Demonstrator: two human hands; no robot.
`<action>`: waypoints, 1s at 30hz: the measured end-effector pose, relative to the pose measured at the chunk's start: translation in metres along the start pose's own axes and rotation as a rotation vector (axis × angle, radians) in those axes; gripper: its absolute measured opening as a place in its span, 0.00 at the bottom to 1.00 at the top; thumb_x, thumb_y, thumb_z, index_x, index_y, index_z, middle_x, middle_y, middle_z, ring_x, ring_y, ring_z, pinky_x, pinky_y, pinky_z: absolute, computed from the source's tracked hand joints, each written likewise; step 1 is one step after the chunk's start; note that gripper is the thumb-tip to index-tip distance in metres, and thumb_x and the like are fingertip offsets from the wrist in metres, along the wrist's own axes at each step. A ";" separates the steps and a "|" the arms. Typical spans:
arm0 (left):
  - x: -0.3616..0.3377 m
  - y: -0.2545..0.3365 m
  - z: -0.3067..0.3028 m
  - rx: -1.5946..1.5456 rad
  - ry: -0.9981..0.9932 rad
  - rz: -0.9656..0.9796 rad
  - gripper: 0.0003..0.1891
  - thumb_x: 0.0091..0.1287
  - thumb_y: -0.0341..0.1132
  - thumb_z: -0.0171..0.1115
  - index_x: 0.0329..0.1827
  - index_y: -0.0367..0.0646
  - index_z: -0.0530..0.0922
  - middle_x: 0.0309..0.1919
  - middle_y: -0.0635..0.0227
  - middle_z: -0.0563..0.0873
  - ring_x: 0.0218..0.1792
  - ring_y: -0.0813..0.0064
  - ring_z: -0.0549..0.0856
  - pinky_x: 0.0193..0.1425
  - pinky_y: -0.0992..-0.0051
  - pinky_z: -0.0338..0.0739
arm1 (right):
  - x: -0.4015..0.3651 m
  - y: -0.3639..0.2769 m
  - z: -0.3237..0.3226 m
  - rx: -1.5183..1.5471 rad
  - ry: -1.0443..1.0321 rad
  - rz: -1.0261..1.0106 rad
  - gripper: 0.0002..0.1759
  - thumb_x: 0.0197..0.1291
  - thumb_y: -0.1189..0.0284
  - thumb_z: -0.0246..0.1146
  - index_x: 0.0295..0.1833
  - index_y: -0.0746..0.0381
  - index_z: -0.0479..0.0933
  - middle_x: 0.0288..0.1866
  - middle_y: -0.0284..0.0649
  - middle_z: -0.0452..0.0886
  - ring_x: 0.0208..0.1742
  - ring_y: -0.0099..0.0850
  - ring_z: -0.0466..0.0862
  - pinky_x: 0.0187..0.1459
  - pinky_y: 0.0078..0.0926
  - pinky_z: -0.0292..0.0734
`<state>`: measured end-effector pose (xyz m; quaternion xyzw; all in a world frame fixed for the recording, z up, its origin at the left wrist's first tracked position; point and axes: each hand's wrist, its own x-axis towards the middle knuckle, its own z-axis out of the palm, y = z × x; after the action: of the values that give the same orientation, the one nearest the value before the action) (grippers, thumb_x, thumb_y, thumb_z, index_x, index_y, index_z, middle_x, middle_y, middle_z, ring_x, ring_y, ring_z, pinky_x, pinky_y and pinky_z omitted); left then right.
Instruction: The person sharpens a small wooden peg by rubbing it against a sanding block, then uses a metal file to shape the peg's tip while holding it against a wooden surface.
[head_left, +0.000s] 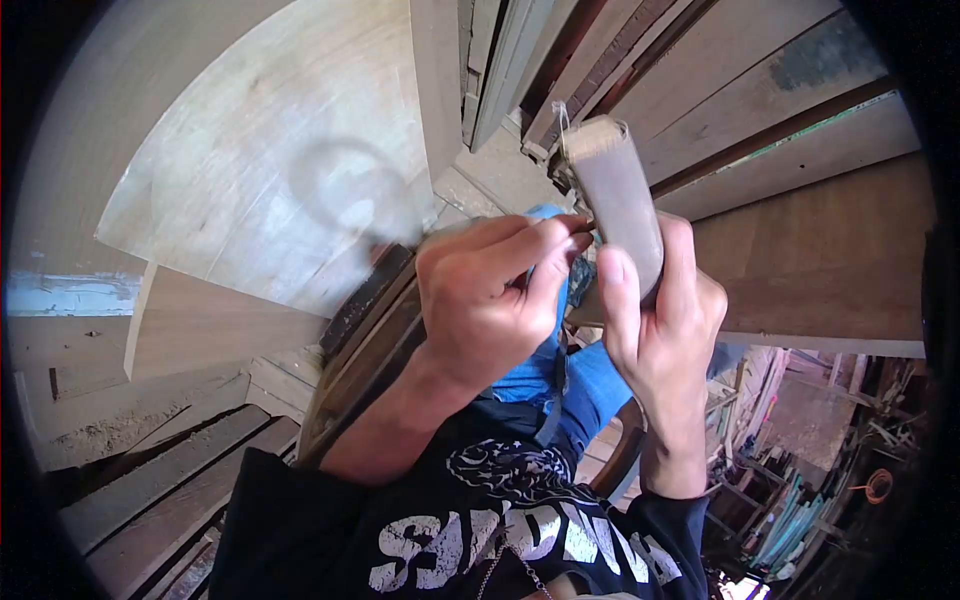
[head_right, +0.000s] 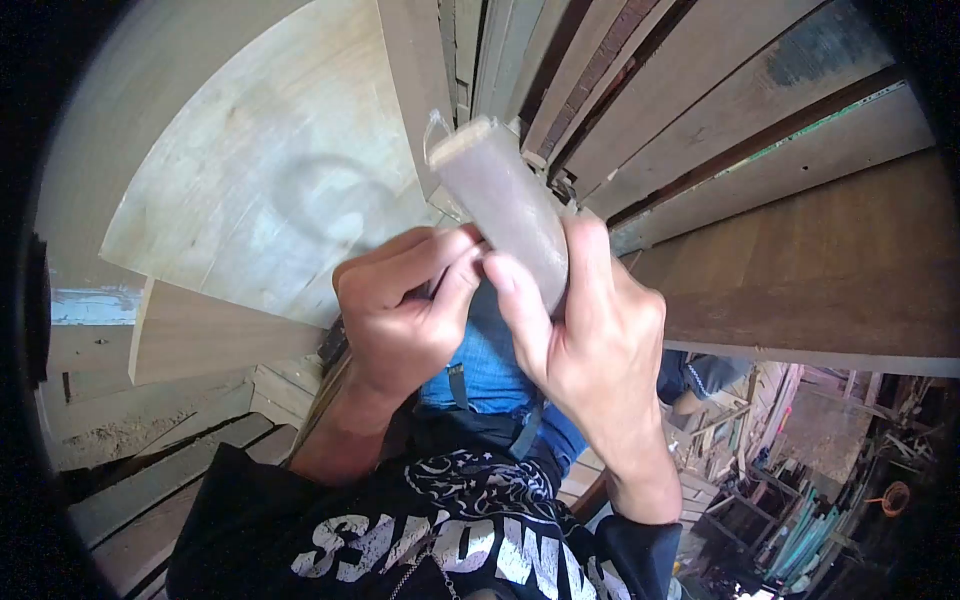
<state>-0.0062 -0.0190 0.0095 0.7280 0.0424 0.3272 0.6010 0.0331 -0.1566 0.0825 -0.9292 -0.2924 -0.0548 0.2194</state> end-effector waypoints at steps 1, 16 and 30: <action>0.001 0.000 -0.002 0.027 -0.026 0.008 0.02 0.61 0.22 0.67 0.33 0.39 0.85 0.27 0.64 0.88 0.26 0.66 0.87 0.28 0.70 0.78 | -0.006 0.005 0.001 0.023 0.030 -0.040 0.22 0.65 0.62 0.71 0.52 0.68 0.75 0.30 0.51 0.84 0.27 0.46 0.87 0.27 0.36 0.80; 0.003 -0.008 0.004 0.120 0.128 0.062 0.05 0.58 0.21 0.68 0.36 0.37 0.88 0.27 0.59 0.88 0.26 0.63 0.88 0.30 0.69 0.80 | -0.008 0.011 0.010 0.150 -0.002 -0.040 0.19 0.65 0.63 0.70 0.49 0.67 0.76 0.26 0.53 0.82 0.26 0.49 0.86 0.25 0.39 0.77; 0.006 -0.010 -0.005 0.111 0.187 -0.008 0.06 0.57 0.21 0.69 0.36 0.38 0.88 0.27 0.59 0.88 0.26 0.64 0.88 0.29 0.69 0.80 | 0.015 0.002 0.020 0.163 -0.032 -0.042 0.19 0.65 0.63 0.71 0.48 0.66 0.75 0.25 0.52 0.82 0.25 0.48 0.86 0.24 0.38 0.78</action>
<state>-0.0005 -0.0094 0.0037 0.7263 0.1191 0.3883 0.5545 0.0464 -0.1419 0.0674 -0.9027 -0.3188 -0.0207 0.2884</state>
